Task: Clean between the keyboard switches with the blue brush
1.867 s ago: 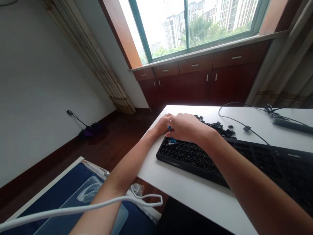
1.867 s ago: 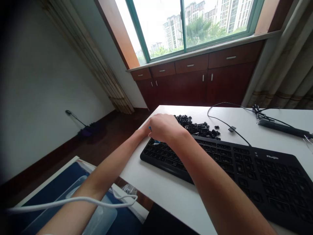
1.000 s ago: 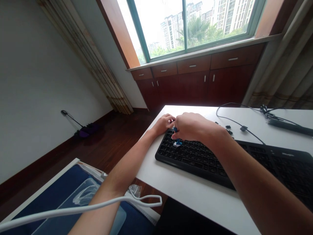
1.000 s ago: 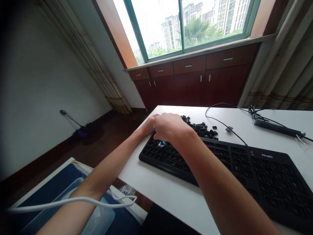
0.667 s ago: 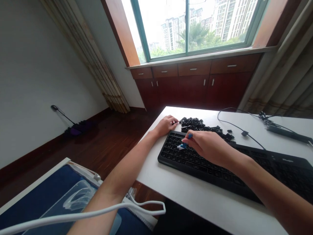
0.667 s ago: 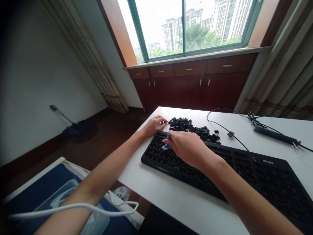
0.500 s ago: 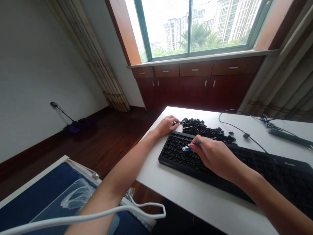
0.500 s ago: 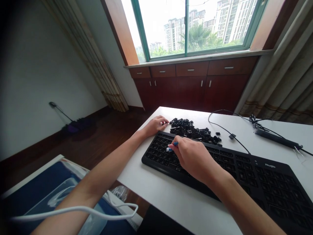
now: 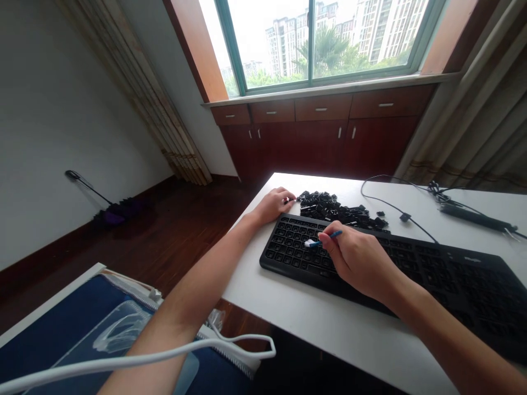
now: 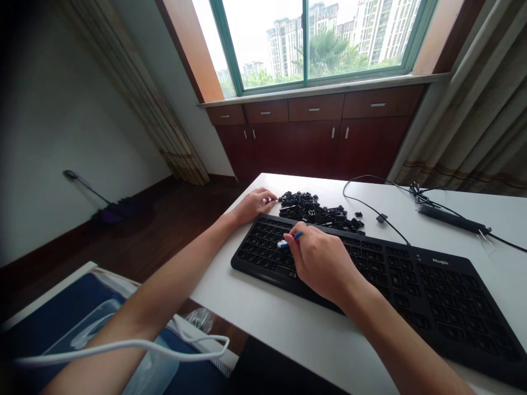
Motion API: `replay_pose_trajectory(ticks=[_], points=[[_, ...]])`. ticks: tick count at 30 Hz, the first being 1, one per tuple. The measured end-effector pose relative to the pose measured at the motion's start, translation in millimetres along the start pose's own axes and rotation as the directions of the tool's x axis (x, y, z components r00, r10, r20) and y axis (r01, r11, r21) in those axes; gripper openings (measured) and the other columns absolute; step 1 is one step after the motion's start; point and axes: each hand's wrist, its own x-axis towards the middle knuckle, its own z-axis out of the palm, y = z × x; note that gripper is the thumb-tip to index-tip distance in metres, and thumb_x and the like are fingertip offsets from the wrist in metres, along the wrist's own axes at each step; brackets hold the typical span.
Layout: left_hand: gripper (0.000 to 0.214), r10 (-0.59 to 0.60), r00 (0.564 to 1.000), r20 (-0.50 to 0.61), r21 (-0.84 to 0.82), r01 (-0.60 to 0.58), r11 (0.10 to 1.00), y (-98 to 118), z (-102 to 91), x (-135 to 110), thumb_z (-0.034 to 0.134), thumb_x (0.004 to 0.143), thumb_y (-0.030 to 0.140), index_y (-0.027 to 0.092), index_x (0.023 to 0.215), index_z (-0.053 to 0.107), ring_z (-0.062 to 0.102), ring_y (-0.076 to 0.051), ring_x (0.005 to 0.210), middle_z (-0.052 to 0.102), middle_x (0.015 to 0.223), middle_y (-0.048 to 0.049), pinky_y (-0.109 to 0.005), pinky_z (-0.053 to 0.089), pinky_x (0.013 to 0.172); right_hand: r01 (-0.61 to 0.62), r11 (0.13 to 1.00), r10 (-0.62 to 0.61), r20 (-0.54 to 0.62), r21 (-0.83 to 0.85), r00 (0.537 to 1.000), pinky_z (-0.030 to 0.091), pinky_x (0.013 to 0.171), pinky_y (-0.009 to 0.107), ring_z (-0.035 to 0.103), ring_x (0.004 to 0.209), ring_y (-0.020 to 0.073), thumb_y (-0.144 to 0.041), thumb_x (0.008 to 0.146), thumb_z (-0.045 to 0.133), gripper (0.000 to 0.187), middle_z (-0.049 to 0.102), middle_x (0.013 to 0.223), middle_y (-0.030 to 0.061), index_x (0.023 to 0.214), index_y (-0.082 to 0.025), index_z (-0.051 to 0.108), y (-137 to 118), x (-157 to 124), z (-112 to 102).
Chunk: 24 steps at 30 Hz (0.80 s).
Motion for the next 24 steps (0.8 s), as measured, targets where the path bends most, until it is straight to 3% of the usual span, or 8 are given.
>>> replay_pose_trajectory(ticks=[8, 13, 19, 24], points=[[0.023, 0.013, 1.000, -0.011, -0.006, -0.013, 1.000, -2, 1.8, 0, 0.057, 0.092, 0.032, 0.020, 0.104, 0.072, 0.062, -0.016, 0.092, 0.063, 0.109, -0.0073, -0.030, 0.052, 0.086, 0.027, 0.999, -0.027, 0.000, -0.017, 1.000, 0.040, 0.063, 0.030, 0.058, 0.067, 0.0166, -0.033, 0.102, 0.032, 0.023, 0.062, 0.080, 0.0022, 0.094, -0.020, 0.050, 0, -1, -1], [0.023, 0.016, 1.000, -0.003, 0.000, -0.016, 1.000, -2, 2.0, 0, 0.057, 0.092, 0.032, 0.019, 0.105, 0.072, 0.061, -0.015, 0.090, 0.063, 0.109, -0.0073, -0.030, 0.052, 0.085, -0.016, 1.000, 0.016, 0.019, 0.013, 1.000, 0.041, 0.066, 0.030, 0.060, 0.072, 0.0166, -0.031, 0.100, 0.035, 0.022, 0.065, 0.084, 0.0016, 0.100, -0.021, 0.054, 0, 0, -2], [0.024, 0.002, 1.000, 0.005, -0.002, -0.002, 1.000, -2, 1.7, 0, 0.057, 0.091, 0.032, 0.020, 0.105, 0.072, 0.061, -0.015, 0.089, 0.063, 0.109, -0.0070, -0.030, 0.052, 0.085, -0.081, 0.997, 0.082, 0.032, -0.011, 0.996, 0.040, 0.063, 0.030, 0.059, 0.067, 0.0160, -0.032, 0.098, 0.036, 0.021, 0.065, 0.081, 0.0008, 0.099, -0.022, 0.055, 6, 0, -5], [0.023, 0.019, 1.000, 0.008, 0.001, -0.019, 1.000, -3, 1.8, 0, 0.057, 0.091, 0.032, 0.020, 0.105, 0.071, 0.061, -0.015, 0.088, 0.063, 0.108, -0.0069, -0.030, 0.052, 0.085, -0.048, 0.998, 0.050, 0.047, -0.043, 0.998, 0.038, 0.060, 0.029, 0.054, 0.059, 0.0138, -0.030, 0.096, 0.039, 0.019, 0.064, 0.080, 0.0005, 0.095, -0.022, 0.056, 17, 1, -15]])
